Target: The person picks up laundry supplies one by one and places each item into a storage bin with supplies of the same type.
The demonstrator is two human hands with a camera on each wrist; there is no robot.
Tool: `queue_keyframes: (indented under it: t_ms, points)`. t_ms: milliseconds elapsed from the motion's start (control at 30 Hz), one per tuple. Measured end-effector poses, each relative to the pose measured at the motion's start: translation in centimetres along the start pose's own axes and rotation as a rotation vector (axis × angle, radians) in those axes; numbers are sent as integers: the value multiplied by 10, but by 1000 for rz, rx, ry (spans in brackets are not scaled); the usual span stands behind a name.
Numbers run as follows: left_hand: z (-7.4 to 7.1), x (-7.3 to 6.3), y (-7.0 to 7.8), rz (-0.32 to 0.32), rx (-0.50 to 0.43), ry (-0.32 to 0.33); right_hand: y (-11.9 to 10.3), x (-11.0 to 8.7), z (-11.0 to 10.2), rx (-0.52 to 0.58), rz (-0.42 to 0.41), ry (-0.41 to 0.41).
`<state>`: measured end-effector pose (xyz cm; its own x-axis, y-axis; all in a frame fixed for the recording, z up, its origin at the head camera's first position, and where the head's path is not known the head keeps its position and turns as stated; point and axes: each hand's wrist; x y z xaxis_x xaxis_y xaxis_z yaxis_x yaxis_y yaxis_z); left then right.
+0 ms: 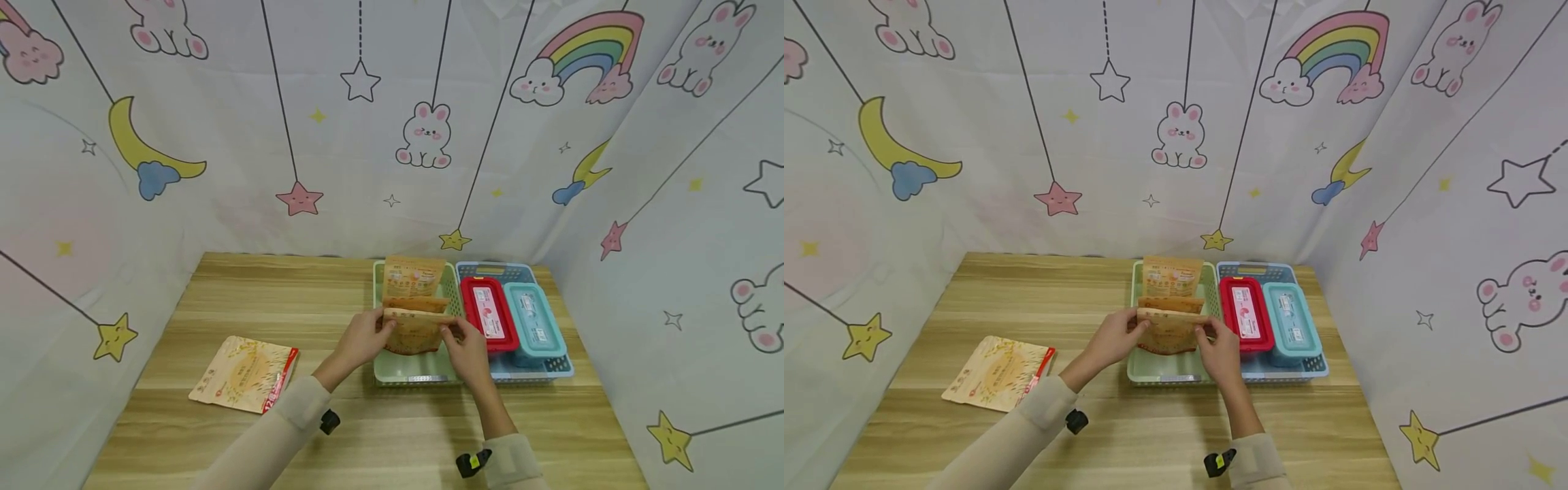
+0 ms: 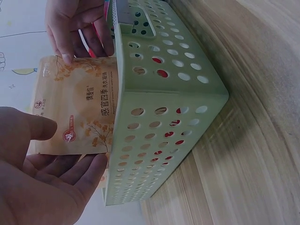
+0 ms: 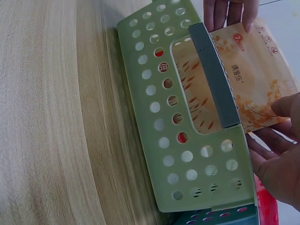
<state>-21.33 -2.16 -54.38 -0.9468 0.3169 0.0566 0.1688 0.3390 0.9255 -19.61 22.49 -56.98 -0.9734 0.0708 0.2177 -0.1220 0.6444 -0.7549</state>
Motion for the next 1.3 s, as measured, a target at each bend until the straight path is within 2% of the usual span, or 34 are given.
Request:
queue_keyframes:
  t_ms: [233, 433, 800, 1033, 1300]
  points:
    - [-1, 0, -2, 13, -1, 4, 0, -1, -2, -12, 7, 0]
    - [-3, 0, 0, 1, 22, 13, -2, -2, -4, -5, 23, -6]
    - [-4, -2, 2, -8, 4, 27, -2, -3, -6, 22, 25, -19]
    - [-6, -3, 5, 0, 10, 27, -3, -3, -8, -26, 20, -14]
    - [-13, -6, 6, 15, 30, 22, -6, -2, -12, -31, 35, -79]
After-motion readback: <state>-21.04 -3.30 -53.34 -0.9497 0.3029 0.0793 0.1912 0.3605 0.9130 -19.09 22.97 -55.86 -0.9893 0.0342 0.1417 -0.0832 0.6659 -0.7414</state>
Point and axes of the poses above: each hand's wrist, its own x-axis towards the middle knuckle, its own z-axis out of the palm, y = z × x, and after that the axes turned 12 degrees about -x, right-handed
